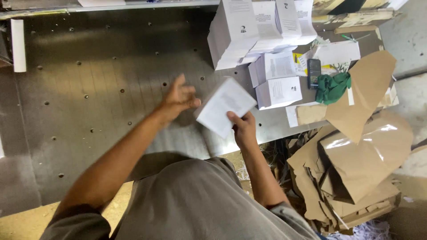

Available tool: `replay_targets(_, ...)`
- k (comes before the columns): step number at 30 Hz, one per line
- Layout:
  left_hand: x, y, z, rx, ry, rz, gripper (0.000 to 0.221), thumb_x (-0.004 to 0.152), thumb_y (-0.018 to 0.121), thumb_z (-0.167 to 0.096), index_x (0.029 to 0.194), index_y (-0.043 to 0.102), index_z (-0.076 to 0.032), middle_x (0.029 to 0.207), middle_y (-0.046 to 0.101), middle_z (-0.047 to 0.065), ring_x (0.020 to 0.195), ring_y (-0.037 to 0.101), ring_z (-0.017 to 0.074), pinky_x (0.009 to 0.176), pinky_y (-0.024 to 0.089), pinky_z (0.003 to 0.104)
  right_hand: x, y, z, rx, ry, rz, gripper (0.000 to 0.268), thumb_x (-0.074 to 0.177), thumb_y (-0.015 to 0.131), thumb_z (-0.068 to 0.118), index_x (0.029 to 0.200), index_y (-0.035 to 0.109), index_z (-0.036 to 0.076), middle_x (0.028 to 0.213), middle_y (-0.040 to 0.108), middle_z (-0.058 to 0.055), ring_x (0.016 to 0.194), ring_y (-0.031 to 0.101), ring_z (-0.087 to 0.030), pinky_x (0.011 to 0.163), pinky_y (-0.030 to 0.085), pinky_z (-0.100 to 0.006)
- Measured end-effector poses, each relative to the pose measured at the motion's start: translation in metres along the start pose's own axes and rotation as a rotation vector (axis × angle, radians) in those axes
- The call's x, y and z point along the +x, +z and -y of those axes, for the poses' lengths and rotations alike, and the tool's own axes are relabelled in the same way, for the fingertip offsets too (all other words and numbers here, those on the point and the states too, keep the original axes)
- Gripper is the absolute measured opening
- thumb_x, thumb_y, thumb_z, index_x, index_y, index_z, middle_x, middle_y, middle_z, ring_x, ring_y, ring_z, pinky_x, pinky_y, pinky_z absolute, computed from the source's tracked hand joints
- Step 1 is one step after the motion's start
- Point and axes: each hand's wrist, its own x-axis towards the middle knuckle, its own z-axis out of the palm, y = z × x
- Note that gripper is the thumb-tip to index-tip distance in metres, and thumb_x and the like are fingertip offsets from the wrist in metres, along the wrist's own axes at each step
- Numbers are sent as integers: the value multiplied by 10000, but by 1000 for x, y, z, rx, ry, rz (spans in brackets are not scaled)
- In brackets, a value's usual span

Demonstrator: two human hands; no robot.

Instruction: The person is picking up small stacks of booklets, aligning the edges by tapping them on the table, and stacking them into larger piles.

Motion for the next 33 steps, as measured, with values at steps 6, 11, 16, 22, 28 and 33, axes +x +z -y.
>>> replay_targets(6, 5, 136, 38, -663, -418, -96, 826, 781, 960, -215, 1459, 500, -112, 1238, 657, 80, 1107, 685, 256, 961, 520, 405, -18, -20, 41, 327, -4, -330, 385, 838, 862, 159, 1141, 681, 5, 985, 728, -99, 819, 733, -244, 725, 654, -415)
replay_targets(11, 33, 168, 17, -442, -346, -212, 671, 786, 950, -265, 1274, 604, 39, 1107, 710, 191, 1036, 736, 289, 850, 625, 420, -5, -56, 59, 311, -20, -264, 377, 832, 842, 136, 1143, 680, -2, 1057, 730, -144, 885, 691, -280, 842, 610, -492)
replay_targets(16, 49, 168, -2, -346, -368, -153, 620, 748, 950, -232, 1227, 654, 26, 1089, 734, 188, 1038, 736, 302, 862, 623, 448, 16, -131, 79, 165, 74, -117, 410, 804, 827, 161, 1146, 678, -10, 987, 729, -134, 893, 706, -242, 858, 590, -447)
replay_targets(22, 108, 202, -30, -248, -352, -131, 662, 729, 930, -240, 1257, 661, 55, 1103, 733, 223, 1017, 737, 305, 828, 623, 443, 47, -165, 142, -105, 81, -136, 225, 862, 801, 169, 992, 722, 2, 772, 663, -85, 695, 647, -191, 696, 530, -355)
replay_targets(28, 200, 232, -60, -198, -237, -226, 709, 751, 912, -366, 1316, 681, -4, 971, 736, 76, 805, 736, 169, 689, 600, 316, 183, -265, 137, -408, -76, -79, 148, 917, 784, 231, 871, 738, 97, 759, 618, -74, 695, 576, -180, 701, 448, -360)
replay_targets(33, 253, 245, -37, -292, -277, -331, 510, 739, 899, -307, 1155, 764, -44, 782, 738, 25, 622, 704, 138, 483, 582, 264, 280, -305, 110, -235, 34, 15, 178, 839, 783, 222, 889, 736, 58, 805, 687, -56, 715, 671, -183, 714, 494, -331)
